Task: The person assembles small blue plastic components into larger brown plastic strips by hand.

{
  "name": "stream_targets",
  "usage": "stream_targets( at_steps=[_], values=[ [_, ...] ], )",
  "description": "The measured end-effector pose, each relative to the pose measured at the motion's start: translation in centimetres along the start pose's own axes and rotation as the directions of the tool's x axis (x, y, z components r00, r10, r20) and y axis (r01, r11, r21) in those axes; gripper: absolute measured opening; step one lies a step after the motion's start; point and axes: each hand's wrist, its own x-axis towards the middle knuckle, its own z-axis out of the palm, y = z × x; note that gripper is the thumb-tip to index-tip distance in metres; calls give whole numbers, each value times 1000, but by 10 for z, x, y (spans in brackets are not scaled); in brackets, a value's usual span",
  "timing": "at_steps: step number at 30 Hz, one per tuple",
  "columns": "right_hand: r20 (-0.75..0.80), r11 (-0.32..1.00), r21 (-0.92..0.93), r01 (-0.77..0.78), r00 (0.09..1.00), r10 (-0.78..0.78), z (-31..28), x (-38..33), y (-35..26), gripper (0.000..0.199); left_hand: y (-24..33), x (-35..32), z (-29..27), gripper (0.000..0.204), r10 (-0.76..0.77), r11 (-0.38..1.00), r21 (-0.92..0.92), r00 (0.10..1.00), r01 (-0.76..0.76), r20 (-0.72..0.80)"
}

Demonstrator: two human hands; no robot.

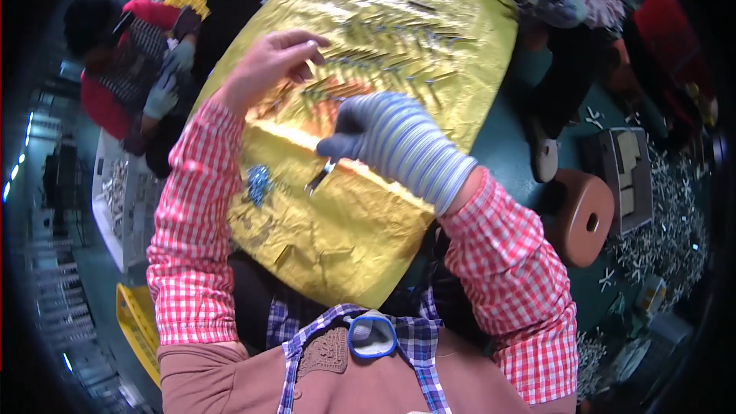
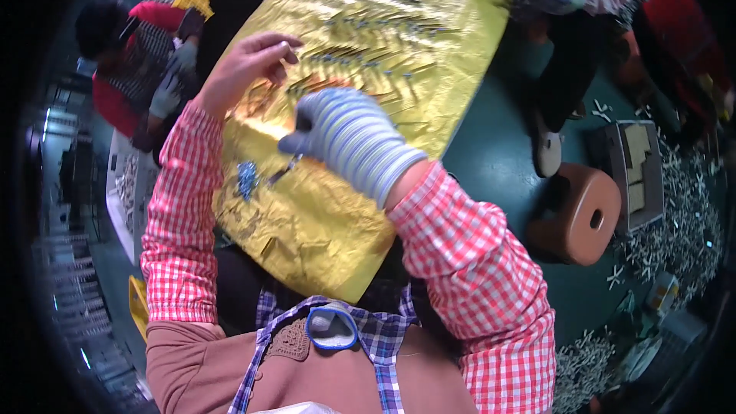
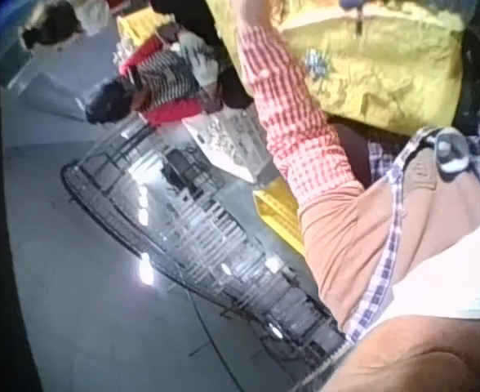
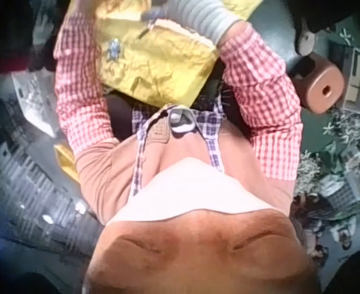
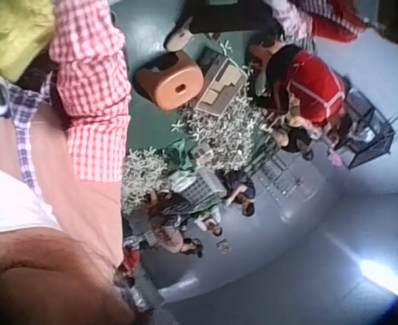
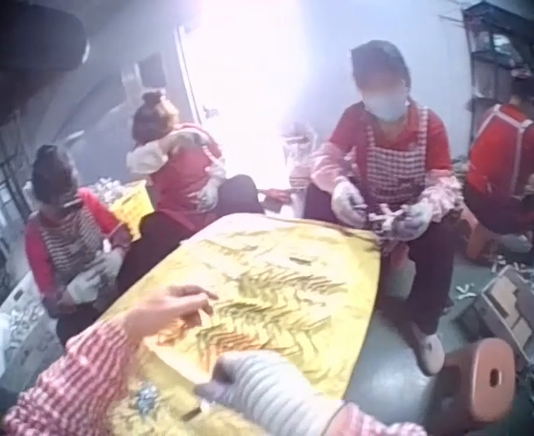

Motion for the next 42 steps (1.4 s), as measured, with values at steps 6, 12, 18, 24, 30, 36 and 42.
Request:
stream_targets(
  at_steps=[6,12,18,24,30,36,42],
  values=[
    [-177,971,122,208,967,-185,45,12,-7,22,-15,-144,30,31,-86,977,-194,996,85,2],
    [-94,851,509,130,991,-95,76,15,-36,22,-58,-184,-18,23,112,994,52,888,-99,-445],
    [89,824,567,-14,995,-44,72,22,-32,19,-117,-199,-30,15,-6,910,380,922,165,-387],
    [85,886,459,-61,996,24,72,29,-24,25,-113,-180,-10,14,110,774,612,918,161,-381],
    [-4,938,340,71,997,-74,69,28,-25,28,-122,-183,-9,7,170,715,690,929,114,-330],
    [-3,906,403,128,990,-139,80,30,-27,25,-116,-194,-8,8,106,663,724,932,193,-346],
    [-182,946,203,253,959,-218,77,30,-9,22,-119,-185,-7,6,287,732,678,875,63,-391]
  ],
)
